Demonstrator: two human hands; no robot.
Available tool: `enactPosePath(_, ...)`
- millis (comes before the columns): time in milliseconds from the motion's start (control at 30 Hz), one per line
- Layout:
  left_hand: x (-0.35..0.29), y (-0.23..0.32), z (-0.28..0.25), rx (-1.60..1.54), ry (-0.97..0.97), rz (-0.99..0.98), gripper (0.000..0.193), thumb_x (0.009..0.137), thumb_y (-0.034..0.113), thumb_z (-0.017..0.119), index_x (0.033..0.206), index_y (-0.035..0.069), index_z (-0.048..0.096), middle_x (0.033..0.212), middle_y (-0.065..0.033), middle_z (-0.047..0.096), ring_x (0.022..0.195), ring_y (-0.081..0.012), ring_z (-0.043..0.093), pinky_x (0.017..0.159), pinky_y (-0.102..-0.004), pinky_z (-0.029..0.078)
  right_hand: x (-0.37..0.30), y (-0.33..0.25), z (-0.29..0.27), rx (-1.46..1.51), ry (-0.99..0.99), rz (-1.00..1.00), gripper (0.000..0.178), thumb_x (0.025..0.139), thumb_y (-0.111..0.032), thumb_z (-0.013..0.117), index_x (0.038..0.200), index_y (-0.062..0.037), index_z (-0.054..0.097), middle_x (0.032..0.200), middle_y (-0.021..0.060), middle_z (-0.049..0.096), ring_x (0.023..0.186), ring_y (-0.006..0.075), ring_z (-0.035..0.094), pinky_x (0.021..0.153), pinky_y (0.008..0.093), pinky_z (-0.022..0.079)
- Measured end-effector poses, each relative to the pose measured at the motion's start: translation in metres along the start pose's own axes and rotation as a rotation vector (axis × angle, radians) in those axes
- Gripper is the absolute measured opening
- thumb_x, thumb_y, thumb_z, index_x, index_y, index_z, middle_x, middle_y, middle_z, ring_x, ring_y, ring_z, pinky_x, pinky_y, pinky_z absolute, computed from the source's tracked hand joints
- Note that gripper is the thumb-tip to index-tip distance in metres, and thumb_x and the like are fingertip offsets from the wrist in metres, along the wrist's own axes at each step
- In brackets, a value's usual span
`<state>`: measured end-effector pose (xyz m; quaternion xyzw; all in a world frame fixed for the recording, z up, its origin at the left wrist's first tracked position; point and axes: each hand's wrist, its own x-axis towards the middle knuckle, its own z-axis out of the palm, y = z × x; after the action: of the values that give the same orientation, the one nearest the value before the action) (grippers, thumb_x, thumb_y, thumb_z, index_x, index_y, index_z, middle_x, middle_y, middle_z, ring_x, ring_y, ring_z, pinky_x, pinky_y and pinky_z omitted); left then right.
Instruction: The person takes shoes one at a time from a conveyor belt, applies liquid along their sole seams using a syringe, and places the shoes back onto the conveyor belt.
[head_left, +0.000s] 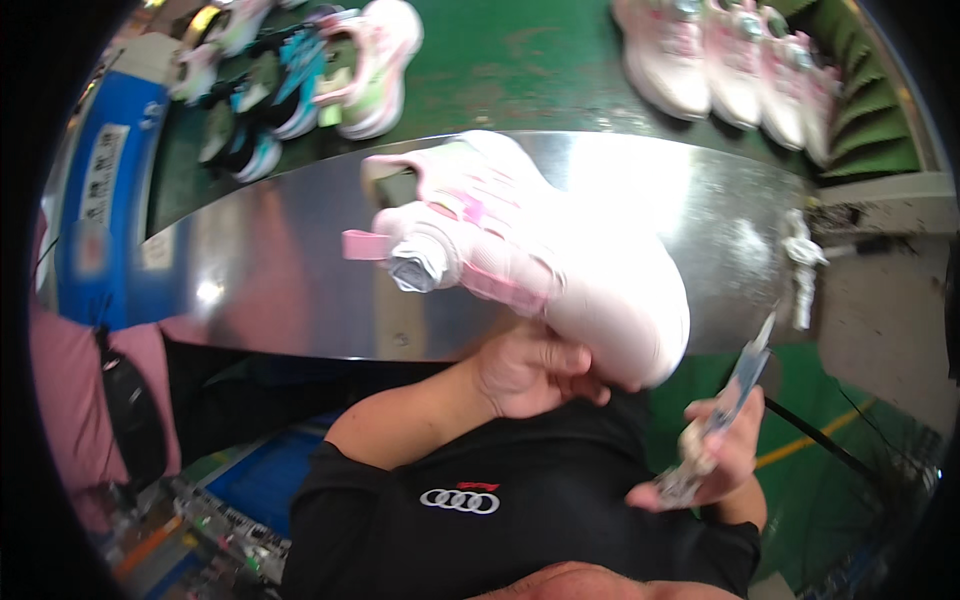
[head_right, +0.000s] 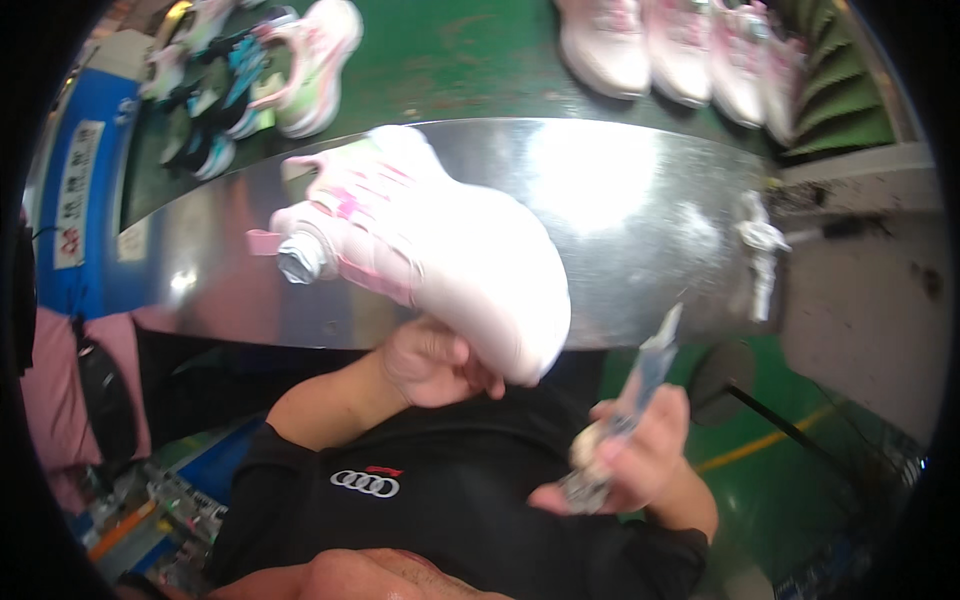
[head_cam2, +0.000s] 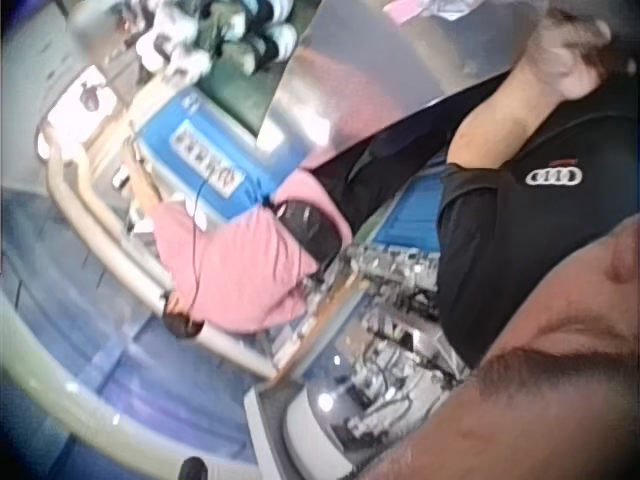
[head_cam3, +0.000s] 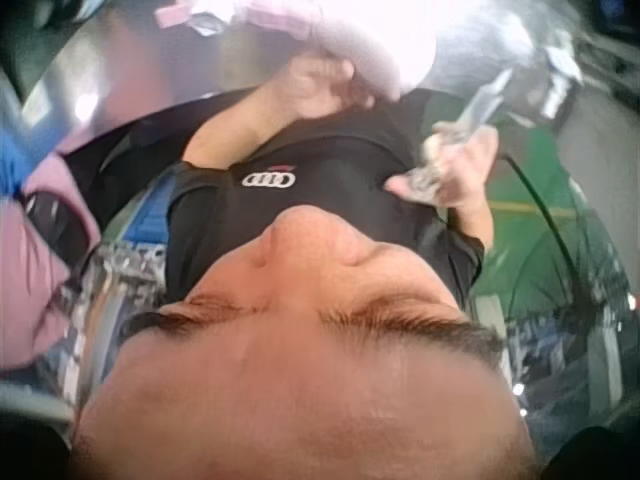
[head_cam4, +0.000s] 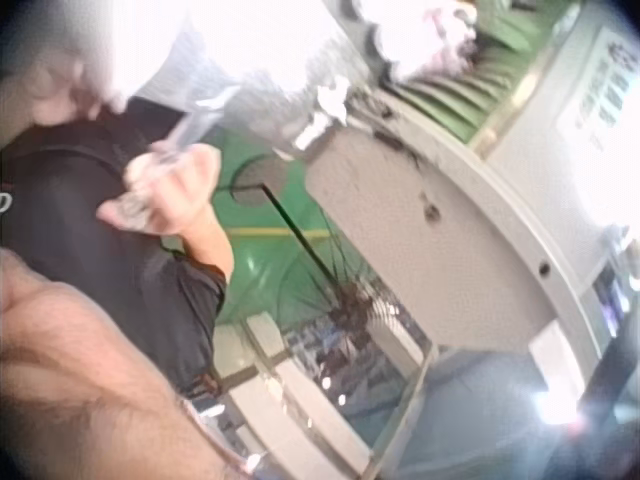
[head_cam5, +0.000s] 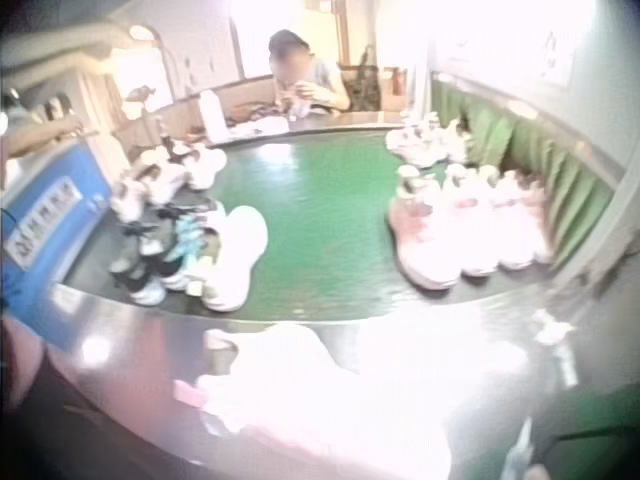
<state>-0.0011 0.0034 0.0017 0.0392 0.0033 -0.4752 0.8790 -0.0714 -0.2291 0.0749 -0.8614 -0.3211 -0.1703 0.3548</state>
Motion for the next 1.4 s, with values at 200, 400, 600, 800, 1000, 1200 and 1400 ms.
enactPosePath(200,-0.106,0.007,0.014,0.143,0.539,0.166,0.085,0.065,0.002,0.068,0.139,0.0,0.026,0.133,-0.0155,0.044,0.125,-0.0294,0.043,0.105,-0.0434,0.033,0.0,0.082,0.038,0.055,0.079,0.146,0.075,0.061,-0.04,0.082,0.115,-0.0035,0.045,0.095,0.0107,0.052,0.079,0.0248,0.044,0.07,0.036,0.037)
enactPosePath(400,-0.078,0.046,0.027,0.651,0.614,0.242,0.092,0.059,0.008,0.076,0.136,-0.005,0.028,0.129,-0.0164,0.048,0.117,-0.0267,0.051,0.103,-0.0385,0.037,0.002,0.097,0.047,0.104,0.129,0.197,0.079,0.06,-0.046,0.081,0.116,-0.0017,0.045,0.094,0.0099,0.05,0.079,0.0241,0.042,0.071,0.034,0.037)
enactPosePath(600,0.071,0.134,0.003,0.74,0.404,0.265,0.043,0.091,0.017,0.054,0.125,-0.005,0.042,0.119,-0.0176,0.054,0.105,-0.029,0.058,0.094,-0.036,0.046,0.005,0.091,0.055,0.057,0.115,0.23,0.081,0.059,-0.05,0.08,0.115,-0.002,0.046,0.094,0.0109,0.051,0.079,0.0241,0.043,0.071,0.0345,0.037)
enactPosePath(800,0.055,0.143,0.017,0.949,0.508,0.272,0.018,0.091,0.011,0.05,0.105,-0.001,0.05,0.098,-0.0155,0.058,0.092,-0.0267,0.062,0.078,-0.0358,0.052,0.002,0.092,0.049,0.049,0.12,0.253,0.082,0.059,-0.052,0.08,0.115,-0.0014,0.047,0.097,0.0112,0.055,0.079,0.0256,0.047,0.071,0.0348,0.039)
enactPosePath(1000,-0.075,0.222,-0.023,1.351,0.903,0.952,0.042,0.082,-0.002,0.059,0.117,0.003,0.037,0.103,-0.0098,0.051,0.098,-0.0212,0.057,0.087,-0.034,0.047,0.012,0.092,0.047,0.096,0.119,0.198,0.083,0.057,-0.05,0.081,0.116,-0.0018,0.048,0.096,0.011,0.058,0.078,0.0276,0.051,0.072,0.037,0.041)
enactPosePath(1200,-0.007,0.255,-0.021,1.498,0.867,0.935,0.079,0.078,-0.002,0.067,0.141,0.004,0.019,0.127,-0.0141,0.045,0.111,-0.0207,0.05,0.094,-0.0302,0.041,0.007,0.093,0.046,0.07,0.136,0.243,0.081,0.057,-0.049,0.081,0.113,-0.0018,0.048,0.093,0.0112,0.056,0.076,0.0274,0.048,0.07,0.0371,0.041)
enactPosePath(1400,-0.025,0.263,0.008,1.573,0.838,0.885,0.061,0.08,-0.001,0.062,0.135,0.001,0.034,0.119,-0.0128,0.053,0.107,-0.0211,0.054,0.091,-0.0319,0.045,0.006,0.088,0.049,0.098,0.15,0.265,0.078,0.056,-0.043,0.082,0.115,-0.0032,0.049,0.095,0.0111,0.055,0.08,0.0276,0.047,0.071,0.037,0.041)
